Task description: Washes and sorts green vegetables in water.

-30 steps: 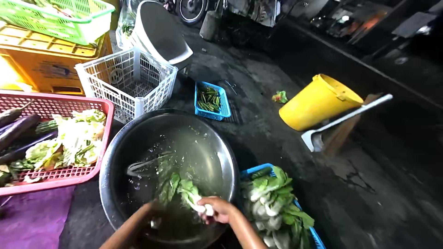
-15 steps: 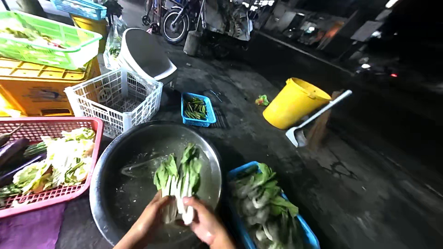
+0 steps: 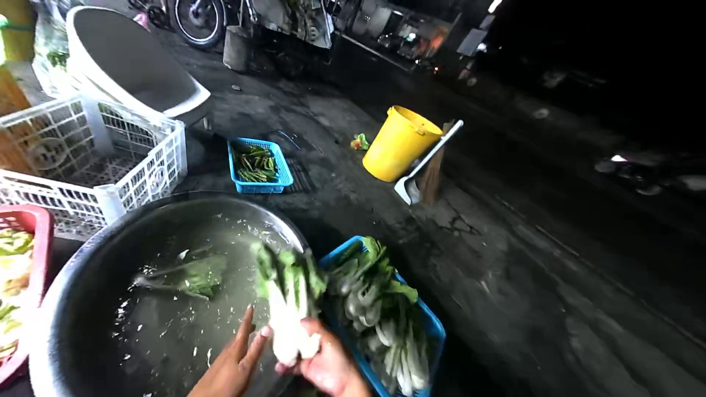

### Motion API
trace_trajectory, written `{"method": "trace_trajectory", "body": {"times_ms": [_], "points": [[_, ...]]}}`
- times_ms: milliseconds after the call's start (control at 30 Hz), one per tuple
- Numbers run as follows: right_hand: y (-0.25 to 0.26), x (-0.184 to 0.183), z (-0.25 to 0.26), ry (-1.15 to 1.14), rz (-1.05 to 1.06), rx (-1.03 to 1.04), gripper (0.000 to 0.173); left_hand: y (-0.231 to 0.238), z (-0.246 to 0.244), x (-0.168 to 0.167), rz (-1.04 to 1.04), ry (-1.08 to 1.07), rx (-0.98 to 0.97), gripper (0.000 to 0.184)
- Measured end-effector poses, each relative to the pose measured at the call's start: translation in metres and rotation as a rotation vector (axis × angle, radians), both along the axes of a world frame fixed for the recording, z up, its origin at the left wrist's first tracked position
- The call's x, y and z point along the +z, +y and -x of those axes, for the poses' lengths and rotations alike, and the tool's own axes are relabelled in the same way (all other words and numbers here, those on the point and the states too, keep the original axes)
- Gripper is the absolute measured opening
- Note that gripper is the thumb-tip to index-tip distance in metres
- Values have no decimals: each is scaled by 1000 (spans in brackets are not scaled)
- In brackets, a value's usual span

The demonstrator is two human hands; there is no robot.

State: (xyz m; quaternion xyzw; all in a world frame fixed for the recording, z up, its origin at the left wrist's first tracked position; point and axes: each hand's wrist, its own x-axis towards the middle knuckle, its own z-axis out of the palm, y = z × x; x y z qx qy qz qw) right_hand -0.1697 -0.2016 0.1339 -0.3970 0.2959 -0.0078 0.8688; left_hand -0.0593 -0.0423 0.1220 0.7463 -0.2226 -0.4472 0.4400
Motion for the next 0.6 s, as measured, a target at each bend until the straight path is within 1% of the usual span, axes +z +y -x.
{"method": "trace_trajectory", "body": {"times_ms": [67,133,200,233,267,333,400,467,500,533,600], "points": [[-29,20,4,-67,141,-77,37,11,-17,-4,23,22,26,71],[-57,38,-2,-90,297,-216,37,33,-40,-21,-21,-7,81,64],[-85,47,-16,-60,446,-379,34,60,-58,-39,-90,-38,177,58],[-101,44,-26,-33,488,-456,32,73,-64,-46,-121,-39,234,56],[-119,34,-35,3,507,-527,30,84,-69,-53,-151,-34,291,55],[-153,0,-51,108,480,-630,39,100,-72,-63,-226,-40,356,55],[-179,-48,-50,234,406,-614,50,107,-69,-73,-305,-60,314,56],[-190,-93,-36,398,370,-537,52,106,-65,-84,-374,-73,208,57],[-191,-104,-32,446,351,-501,55,104,-66,-88,-403,-80,152,59],[-191,-108,-32,481,343,-493,60,101,-68,-90,-432,-86,113,61],[-183,-96,-36,532,361,-518,72,96,-76,-96,-488,-117,91,64]]}}
